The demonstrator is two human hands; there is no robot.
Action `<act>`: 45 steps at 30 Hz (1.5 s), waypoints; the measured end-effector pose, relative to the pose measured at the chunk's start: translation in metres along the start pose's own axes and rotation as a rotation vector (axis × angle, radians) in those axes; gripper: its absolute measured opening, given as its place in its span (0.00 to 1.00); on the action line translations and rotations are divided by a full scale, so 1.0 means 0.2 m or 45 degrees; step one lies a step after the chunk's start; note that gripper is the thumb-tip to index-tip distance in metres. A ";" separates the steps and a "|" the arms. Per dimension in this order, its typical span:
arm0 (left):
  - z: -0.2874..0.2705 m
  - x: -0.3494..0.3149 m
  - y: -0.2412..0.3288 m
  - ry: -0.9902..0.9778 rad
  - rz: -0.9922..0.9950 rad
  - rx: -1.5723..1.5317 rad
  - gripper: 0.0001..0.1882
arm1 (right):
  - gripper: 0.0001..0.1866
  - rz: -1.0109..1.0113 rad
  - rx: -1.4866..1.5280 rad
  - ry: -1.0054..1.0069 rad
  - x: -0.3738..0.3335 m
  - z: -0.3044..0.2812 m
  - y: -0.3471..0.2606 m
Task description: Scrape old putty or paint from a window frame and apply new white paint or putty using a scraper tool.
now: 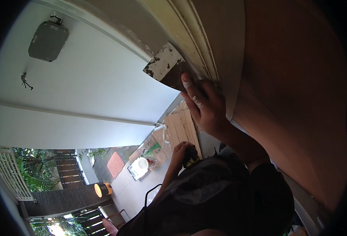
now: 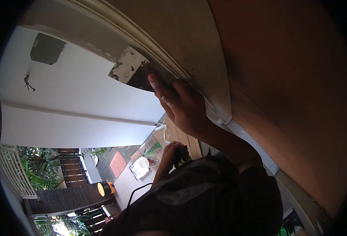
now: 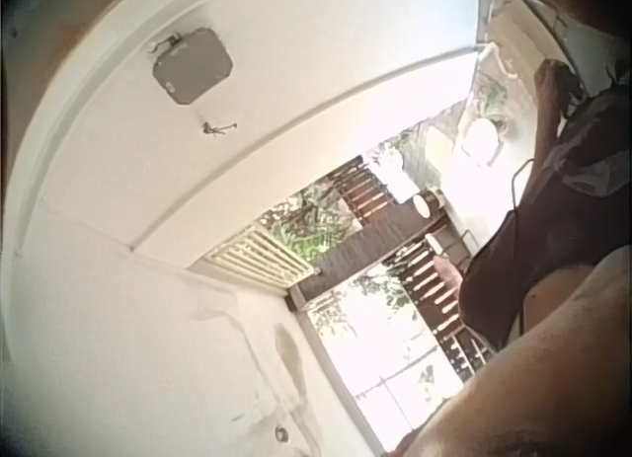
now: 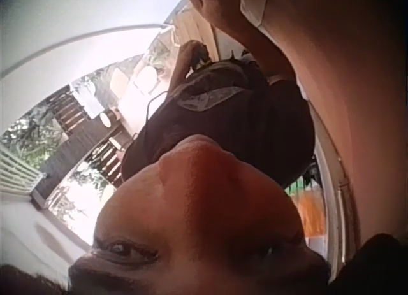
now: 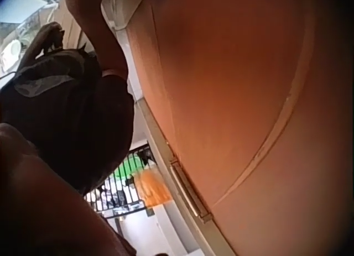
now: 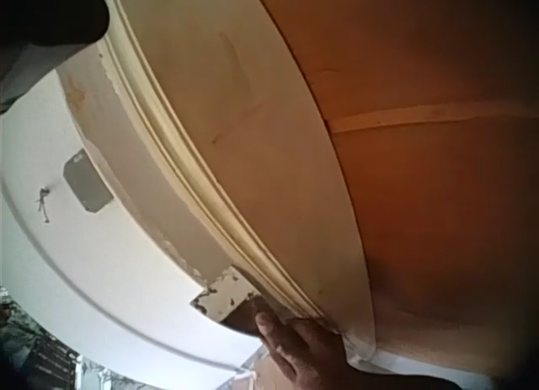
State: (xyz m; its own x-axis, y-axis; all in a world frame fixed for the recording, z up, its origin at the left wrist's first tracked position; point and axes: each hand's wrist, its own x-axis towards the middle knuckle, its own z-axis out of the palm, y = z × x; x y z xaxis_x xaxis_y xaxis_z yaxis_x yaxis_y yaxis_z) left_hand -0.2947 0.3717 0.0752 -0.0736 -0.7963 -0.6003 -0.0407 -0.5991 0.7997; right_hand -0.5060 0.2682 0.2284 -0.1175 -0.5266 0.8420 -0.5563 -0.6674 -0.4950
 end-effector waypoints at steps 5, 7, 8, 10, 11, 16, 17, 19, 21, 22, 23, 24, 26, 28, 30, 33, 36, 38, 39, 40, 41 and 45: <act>0.01 -0.01 0.02 -0.031 0.000 -0.073 0.12 | 0.27 0.047 0.024 -0.037 -0.05 0.01 0.02; 0.01 -0.01 0.03 -0.014 -0.006 -0.052 0.12 | 0.28 0.057 0.037 -0.013 -0.06 0.01 0.00; 0.02 -0.02 0.02 -0.002 -0.004 -0.033 0.12 | 0.28 0.048 0.013 -0.018 -0.05 0.01 0.00; 0.01 -0.02 0.00 0.006 0.031 -0.027 0.13 | 0.28 0.036 0.005 -0.021 -0.04 0.02 -0.01; 0.01 -0.02 -0.01 0.004 0.068 -0.021 0.13 | 0.28 0.053 0.017 -0.047 -0.05 0.00 -0.01; 0.02 -0.01 -0.01 0.011 -0.005 -0.012 0.13 | 0.29 0.062 0.042 -0.037 -0.02 0.03 0.01; 0.02 -0.01 -0.01 0.017 -0.014 -0.024 0.13 | 0.29 0.054 0.059 -0.023 0.00 0.03 -0.01; 0.03 -0.01 0.00 -0.021 -0.025 -0.032 0.12 | 0.29 0.049 0.073 -0.011 0.02 0.02 -0.03; 0.04 -0.01 0.01 -0.059 -0.022 -0.039 0.12 | 0.29 0.018 0.052 0.023 0.04 0.04 -0.01; 0.04 -0.01 0.00 -0.051 -0.002 -0.018 0.12 | 0.29 0.009 0.052 0.029 0.02 0.04 0.00; 0.04 -0.01 0.00 -0.043 0.018 0.002 0.12 | 0.29 0.024 0.035 0.029 -0.03 0.04 0.01; 0.02 -0.02 -0.02 -0.037 0.025 -0.004 0.12 | 0.28 0.039 0.026 0.020 -0.04 0.03 0.01; -0.01 0.00 -0.05 -0.019 0.019 -0.056 0.12 | 0.28 0.034 0.017 0.003 0.00 0.01 0.00; 0.00 0.00 -0.03 -0.001 0.018 -0.043 0.11 | 0.28 0.053 -0.007 -0.014 0.04 -0.01 -0.04; 0.01 0.00 -0.03 0.023 0.031 -0.028 0.11 | 0.27 0.031 0.023 -0.001 0.10 0.00 -0.06; 0.00 0.01 -0.05 -0.024 0.070 -0.025 0.11 | 0.26 0.064 0.036 -0.053 0.08 -0.03 -0.07; -0.01 0.03 -0.06 -0.061 0.012 -0.076 0.12 | 0.32 0.028 0.017 0.039 0.07 0.00 -0.06; -0.01 0.04 -0.07 -0.048 0.006 -0.072 0.12 | 0.32 0.002 0.006 0.050 0.12 -0.01 -0.08; 0.00 0.03 -0.05 -0.050 0.011 -0.067 0.12 | 0.32 -0.024 -0.009 0.059 0.15 -0.02 -0.08; 0.01 0.03 -0.03 -0.058 0.044 -0.022 0.12 | 0.32 -0.026 -0.012 0.065 0.16 -0.02 -0.09; 0.02 0.02 -0.02 -0.066 0.077 0.023 0.12 | 0.29 -0.006 -0.004 0.044 0.17 -0.02 -0.11; 0.02 0.02 -0.02 -0.095 0.084 -0.022 0.12 | 0.27 0.022 0.038 0.024 0.19 -0.03 -0.13</act>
State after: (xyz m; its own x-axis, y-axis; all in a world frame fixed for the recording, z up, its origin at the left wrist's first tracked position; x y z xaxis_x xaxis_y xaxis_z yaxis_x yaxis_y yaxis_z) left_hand -0.2990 0.3707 0.0692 -0.1499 -0.8260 -0.5434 -0.0165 -0.5475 0.8367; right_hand -0.5013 0.2683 0.2749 -0.1424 -0.5286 0.8368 -0.5290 -0.6739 -0.5157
